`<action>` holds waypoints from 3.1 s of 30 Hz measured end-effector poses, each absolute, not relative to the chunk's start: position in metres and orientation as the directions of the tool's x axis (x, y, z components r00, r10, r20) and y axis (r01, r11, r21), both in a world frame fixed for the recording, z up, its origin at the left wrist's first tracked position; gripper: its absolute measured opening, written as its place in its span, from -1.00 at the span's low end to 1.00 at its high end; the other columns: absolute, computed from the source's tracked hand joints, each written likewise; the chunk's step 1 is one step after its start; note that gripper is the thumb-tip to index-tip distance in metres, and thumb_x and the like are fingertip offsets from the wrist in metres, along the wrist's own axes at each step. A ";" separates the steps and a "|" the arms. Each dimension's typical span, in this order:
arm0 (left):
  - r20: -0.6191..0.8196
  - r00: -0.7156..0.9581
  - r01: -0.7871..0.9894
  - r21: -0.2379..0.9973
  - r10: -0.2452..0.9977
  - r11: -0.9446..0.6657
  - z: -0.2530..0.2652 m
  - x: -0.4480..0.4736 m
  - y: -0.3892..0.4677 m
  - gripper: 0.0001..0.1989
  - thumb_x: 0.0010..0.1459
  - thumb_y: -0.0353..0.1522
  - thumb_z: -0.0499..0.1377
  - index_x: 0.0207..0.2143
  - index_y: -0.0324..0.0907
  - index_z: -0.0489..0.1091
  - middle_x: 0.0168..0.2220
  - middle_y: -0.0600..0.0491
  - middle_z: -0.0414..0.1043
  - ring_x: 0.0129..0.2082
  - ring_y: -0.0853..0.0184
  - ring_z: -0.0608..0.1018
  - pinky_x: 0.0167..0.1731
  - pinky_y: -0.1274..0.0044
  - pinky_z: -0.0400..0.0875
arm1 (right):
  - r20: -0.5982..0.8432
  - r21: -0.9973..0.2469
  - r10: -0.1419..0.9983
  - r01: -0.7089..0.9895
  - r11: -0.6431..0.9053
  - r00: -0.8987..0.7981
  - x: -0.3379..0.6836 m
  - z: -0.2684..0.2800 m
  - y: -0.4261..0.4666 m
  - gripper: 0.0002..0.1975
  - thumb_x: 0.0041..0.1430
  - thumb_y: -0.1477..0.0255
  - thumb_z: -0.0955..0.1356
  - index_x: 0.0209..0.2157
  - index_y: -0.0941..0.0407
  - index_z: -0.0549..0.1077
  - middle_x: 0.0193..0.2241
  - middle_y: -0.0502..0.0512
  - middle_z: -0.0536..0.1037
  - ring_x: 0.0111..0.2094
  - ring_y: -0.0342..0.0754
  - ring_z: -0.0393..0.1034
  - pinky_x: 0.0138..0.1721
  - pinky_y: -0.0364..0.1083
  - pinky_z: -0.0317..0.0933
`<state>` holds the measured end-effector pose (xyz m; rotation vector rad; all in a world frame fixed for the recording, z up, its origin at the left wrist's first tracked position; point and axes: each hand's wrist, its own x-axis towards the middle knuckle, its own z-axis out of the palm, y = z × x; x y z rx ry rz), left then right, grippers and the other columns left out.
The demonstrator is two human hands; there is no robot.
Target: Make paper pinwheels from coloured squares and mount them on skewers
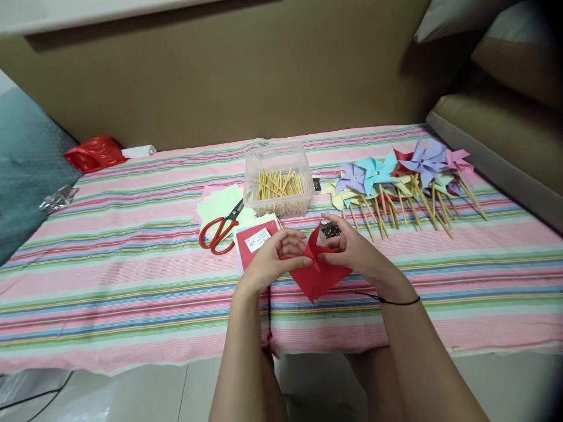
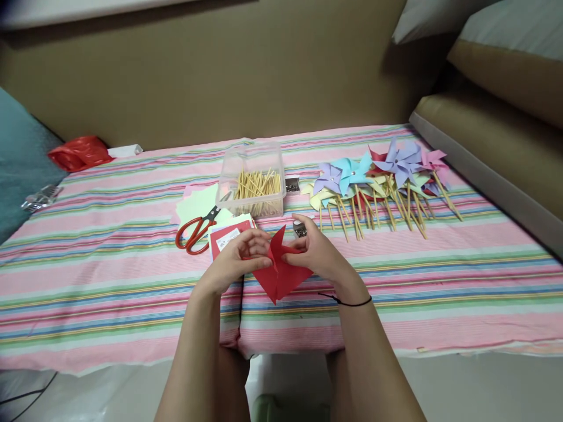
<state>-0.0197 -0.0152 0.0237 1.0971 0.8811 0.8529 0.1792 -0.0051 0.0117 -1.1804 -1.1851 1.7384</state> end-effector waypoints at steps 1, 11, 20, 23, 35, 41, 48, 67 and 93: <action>-0.172 0.400 -0.120 0.964 0.900 0.237 0.023 -0.019 -0.015 -0.58 -0.13 -0.41 0.41 -0.19 -0.17 0.36 -0.32 0.06 0.47 -0.35 0.41 0.53 -0.32 0.57 0.39 | -0.294 -0.942 0.897 -0.059 -0.330 -0.330 0.179 0.012 -0.005 -0.04 -0.17 0.52 0.47 0.25 0.07 -0.02 -0.48 -0.05 0.59 -0.51 -0.05 0.53 -0.54 -0.15 0.31; -0.211 0.380 -0.031 0.970 0.901 0.240 0.018 -0.015 -0.013 -0.58 -0.08 -0.35 0.38 -0.20 -0.19 0.29 -0.37 0.08 0.48 -0.40 0.42 0.51 -0.39 0.58 0.38 | -0.311 -0.938 0.878 -0.030 -0.345 -0.364 0.180 0.018 -0.006 -0.05 -0.13 0.49 0.49 0.24 0.05 -0.02 -0.40 0.03 0.60 -0.47 -0.06 0.51 -0.48 -0.15 0.30; -0.226 0.338 0.035 0.973 0.914 0.228 0.019 -0.009 -0.015 -0.67 -0.02 -0.36 0.33 -0.21 -0.18 0.31 -0.46 0.11 0.47 -0.45 0.41 0.51 -0.44 0.59 0.38 | -0.290 -0.943 0.884 -0.047 -0.328 -0.366 0.179 0.016 -0.005 -0.06 -0.14 0.47 0.49 0.24 0.06 -0.01 -0.42 -0.01 0.59 -0.48 -0.09 0.49 -0.49 -0.17 0.28; -0.247 0.323 0.039 0.968 0.914 0.248 0.018 -0.010 -0.015 -0.69 -0.03 -0.38 0.32 -0.23 -0.17 0.31 -0.49 0.12 0.48 -0.48 0.41 0.51 -0.47 0.60 0.37 | -0.289 -0.946 0.887 -0.034 -0.322 -0.360 0.180 0.015 -0.006 -0.04 -0.14 0.47 0.50 0.24 0.07 -0.02 -0.42 0.00 0.59 -0.47 -0.08 0.50 -0.49 -0.17 0.29; -0.310 0.285 -0.002 0.946 0.907 0.324 0.022 -0.009 -0.015 -0.56 -0.18 -0.37 0.41 -0.23 -0.16 0.32 -0.52 0.13 0.53 -0.52 0.35 0.56 -0.49 0.56 0.41 | -0.279 -0.953 0.887 -0.008 -0.303 -0.369 0.180 0.013 -0.005 -0.16 -0.08 0.46 0.48 0.21 0.03 0.07 -0.41 0.01 0.59 -0.45 -0.07 0.51 -0.49 -0.16 0.29; -0.303 0.261 -0.001 0.949 0.916 0.314 0.022 -0.008 -0.015 -0.55 -0.18 -0.36 0.40 -0.23 -0.17 0.30 -0.53 0.13 0.51 -0.54 0.37 0.54 -0.51 0.58 0.39 | -0.275 -0.951 0.889 -0.031 -0.307 -0.366 0.179 0.014 -0.005 -0.16 -0.09 0.47 0.48 0.20 0.02 0.08 -0.41 0.00 0.60 -0.45 -0.07 0.51 -0.48 -0.15 0.30; -0.287 0.260 -0.017 0.953 0.922 0.301 0.022 -0.008 -0.014 -0.56 -0.18 -0.45 0.37 -0.23 -0.17 0.26 -0.58 0.17 0.49 -0.60 0.42 0.49 -0.55 0.62 0.33 | -0.261 -0.956 0.904 -0.039 -0.290 -0.339 0.176 0.017 -0.007 -0.15 -0.12 0.47 0.49 0.19 0.04 0.09 -0.44 -0.03 0.59 -0.46 -0.08 0.51 -0.48 -0.15 0.30; -0.276 0.253 -0.020 0.957 0.927 0.290 0.025 -0.009 -0.015 -0.56 -0.13 -0.43 0.35 -0.20 -0.14 0.25 -0.53 0.15 0.51 -0.56 0.38 0.54 -0.53 0.60 0.37 | -0.257 -0.957 0.912 -0.044 -0.285 -0.320 0.176 0.018 -0.008 -0.18 -0.12 0.46 0.49 0.17 0.03 0.11 -0.43 0.00 0.60 -0.47 -0.06 0.50 -0.50 -0.14 0.30; -0.204 0.161 -0.149 0.962 0.966 0.228 0.027 -0.007 -0.016 -0.53 -0.18 -0.43 0.37 -0.25 -0.12 0.19 -0.57 0.22 0.49 -0.60 0.49 0.45 -0.54 0.68 0.29 | -0.171 -0.985 0.960 0.049 -0.164 -0.222 0.169 0.019 -0.010 -0.20 -0.13 0.49 0.49 0.16 0.01 0.16 -0.46 -0.01 0.57 -0.44 0.02 0.50 -0.46 -0.05 0.38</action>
